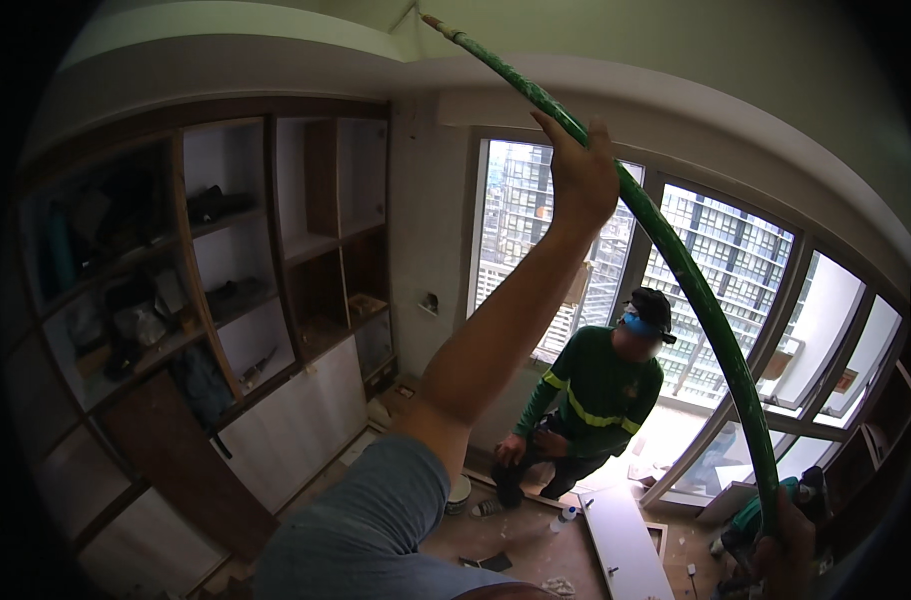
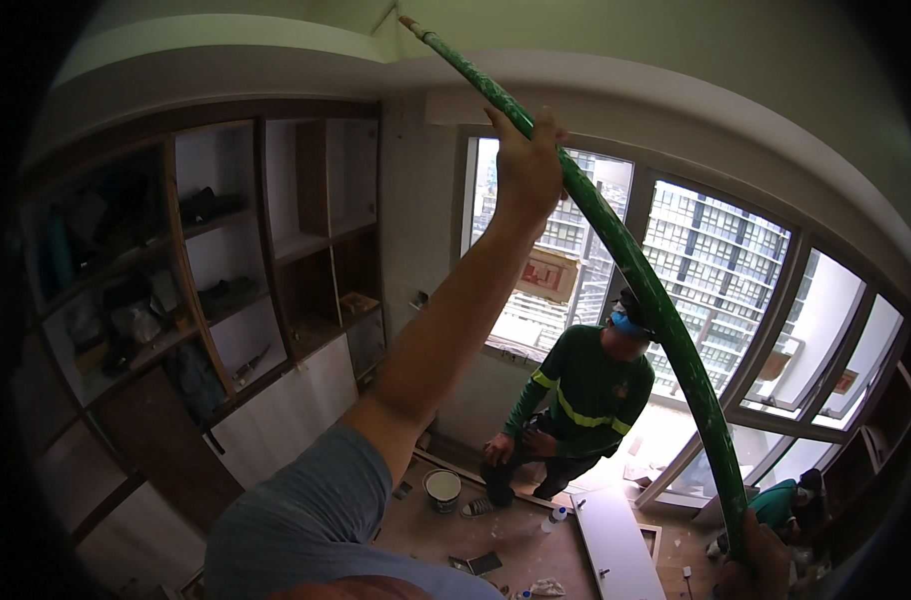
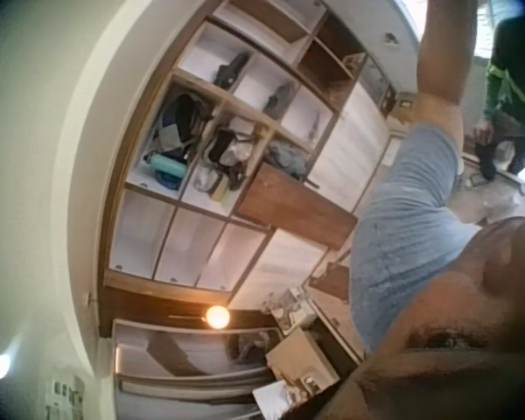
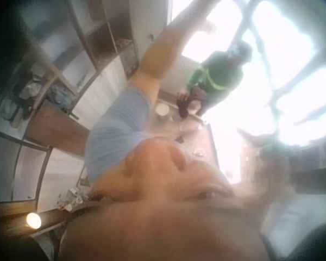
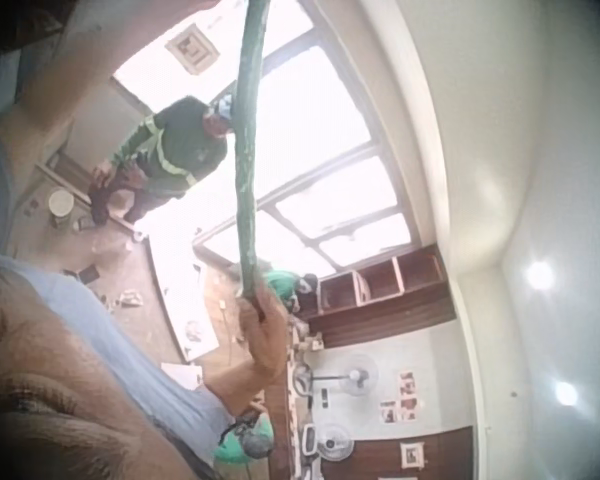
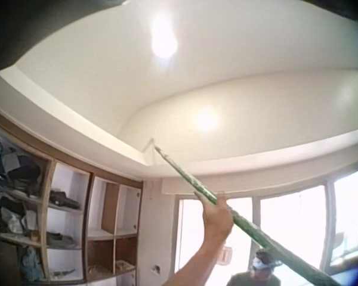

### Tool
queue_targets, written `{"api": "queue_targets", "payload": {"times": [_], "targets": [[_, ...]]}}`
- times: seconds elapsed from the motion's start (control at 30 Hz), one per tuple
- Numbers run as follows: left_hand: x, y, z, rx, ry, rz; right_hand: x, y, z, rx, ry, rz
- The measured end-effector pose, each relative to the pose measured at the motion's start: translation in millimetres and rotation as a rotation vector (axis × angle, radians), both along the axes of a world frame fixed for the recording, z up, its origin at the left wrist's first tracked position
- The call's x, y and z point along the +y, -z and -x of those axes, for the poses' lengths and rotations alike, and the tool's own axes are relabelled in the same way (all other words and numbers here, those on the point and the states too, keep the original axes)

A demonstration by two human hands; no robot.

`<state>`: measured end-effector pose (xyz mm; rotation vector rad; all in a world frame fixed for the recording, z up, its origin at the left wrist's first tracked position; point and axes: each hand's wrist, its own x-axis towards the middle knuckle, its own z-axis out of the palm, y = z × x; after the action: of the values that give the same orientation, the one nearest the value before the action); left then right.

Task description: The person uses a long-handled paint roller to apply white paint to the ceiling. They repeatedly dip the roller into a paint can on the floor and roll it across the ceiling surface. Other workers are present in the room, handling materials and tools.

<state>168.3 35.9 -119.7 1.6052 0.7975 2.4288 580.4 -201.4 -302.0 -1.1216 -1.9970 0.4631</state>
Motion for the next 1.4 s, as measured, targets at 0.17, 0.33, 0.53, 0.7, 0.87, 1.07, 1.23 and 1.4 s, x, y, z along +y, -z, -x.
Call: {"api": "queue_targets", "payload": {"times": [0.17, 0.33, 0.53, 0.7, 0.87, 1.07, 1.23, 1.4], "targets": [[-12, -61, 64, 0.053, -0.463, -0.067, 46, -47, 81, -0.126, -0.063, -0.188], [0, -91, 122, 0.294, -0.616, -0.160, 69, -110, 171, -0.101, -0.054, -0.193], [4, -119, 144, 0.243, -0.396, 0.059, 89, -147, 237, -0.039, -0.176, -0.268], [25, -169, 202, 0.326, -0.554, 0.153, 107, -178, 268, -0.112, -0.157, -0.315], [36, -189, 235, 0.269, -0.533, 0.105, 120, -186, 294, -0.071, -0.233, -0.335], [15, -172, 188, 0.331, -0.652, 0.218, 116, -179, 262, -0.083, -0.131, -0.293], [30, -192, 221, 0.391, -0.755, 0.198, 139, -183, 276, -0.068, -0.283, -0.456], [21, -187, 210, 0.369, -0.660, 0.235, 153, -185, 270, -0.063, -0.275, -0.432]]}}
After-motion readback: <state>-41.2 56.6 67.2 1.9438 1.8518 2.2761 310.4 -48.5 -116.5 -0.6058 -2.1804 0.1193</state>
